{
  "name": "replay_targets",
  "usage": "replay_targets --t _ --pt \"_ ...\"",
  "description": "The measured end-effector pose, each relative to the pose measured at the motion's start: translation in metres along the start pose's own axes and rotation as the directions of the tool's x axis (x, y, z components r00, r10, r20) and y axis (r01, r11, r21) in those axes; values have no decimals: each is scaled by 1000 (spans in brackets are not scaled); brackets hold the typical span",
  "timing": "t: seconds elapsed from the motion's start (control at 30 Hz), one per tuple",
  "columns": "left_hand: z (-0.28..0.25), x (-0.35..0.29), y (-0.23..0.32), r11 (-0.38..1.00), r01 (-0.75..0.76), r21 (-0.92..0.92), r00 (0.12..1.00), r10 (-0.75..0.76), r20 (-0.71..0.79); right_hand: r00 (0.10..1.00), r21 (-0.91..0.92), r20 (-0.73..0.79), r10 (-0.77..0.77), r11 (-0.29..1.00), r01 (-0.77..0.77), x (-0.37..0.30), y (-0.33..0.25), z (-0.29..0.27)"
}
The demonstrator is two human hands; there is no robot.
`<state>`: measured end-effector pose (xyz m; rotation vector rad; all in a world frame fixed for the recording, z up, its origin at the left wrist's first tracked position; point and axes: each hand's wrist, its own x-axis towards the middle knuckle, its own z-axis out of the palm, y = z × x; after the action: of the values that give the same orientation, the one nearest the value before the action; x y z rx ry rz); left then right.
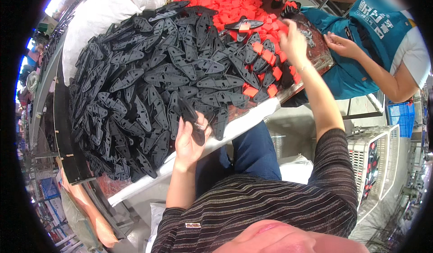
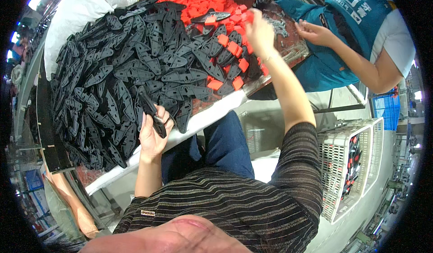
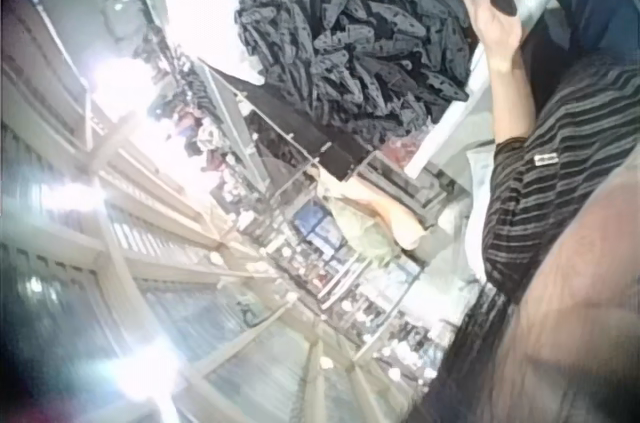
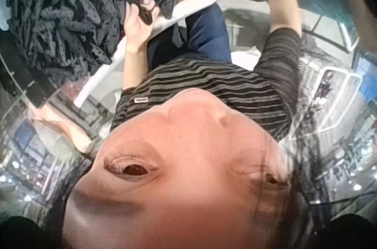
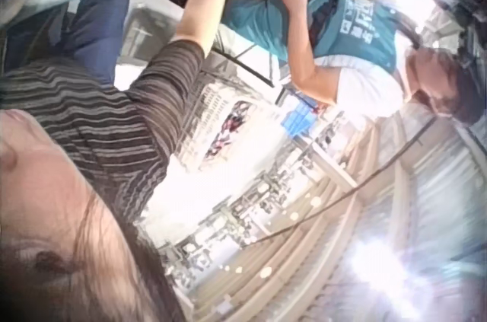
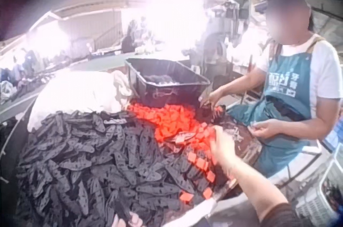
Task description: The person repeatedly picks up black plastic components and red plastic components from a table, snaps them together by hand, and places the assembled units back on the table. The process is repeated continuously.
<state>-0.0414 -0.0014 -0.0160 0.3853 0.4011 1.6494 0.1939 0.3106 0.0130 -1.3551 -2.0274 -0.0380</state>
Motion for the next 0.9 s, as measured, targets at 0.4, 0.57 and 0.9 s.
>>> replay_targets --t 0.4,0.57,0.9 --pt "38 -19 -14 856 -196 479 950 286 -123 871 867 447 -206 342 -364 -193 -187 -65" --pt "47 -40 -9 812 -265 520 918 377 -121 911 853 323 -258 497 -161 -196 -207 -87" --pt "50 -68 -23 814 -248 526 934 345 -93 916 795 348 -200 580 -175 -221 -214 -107"
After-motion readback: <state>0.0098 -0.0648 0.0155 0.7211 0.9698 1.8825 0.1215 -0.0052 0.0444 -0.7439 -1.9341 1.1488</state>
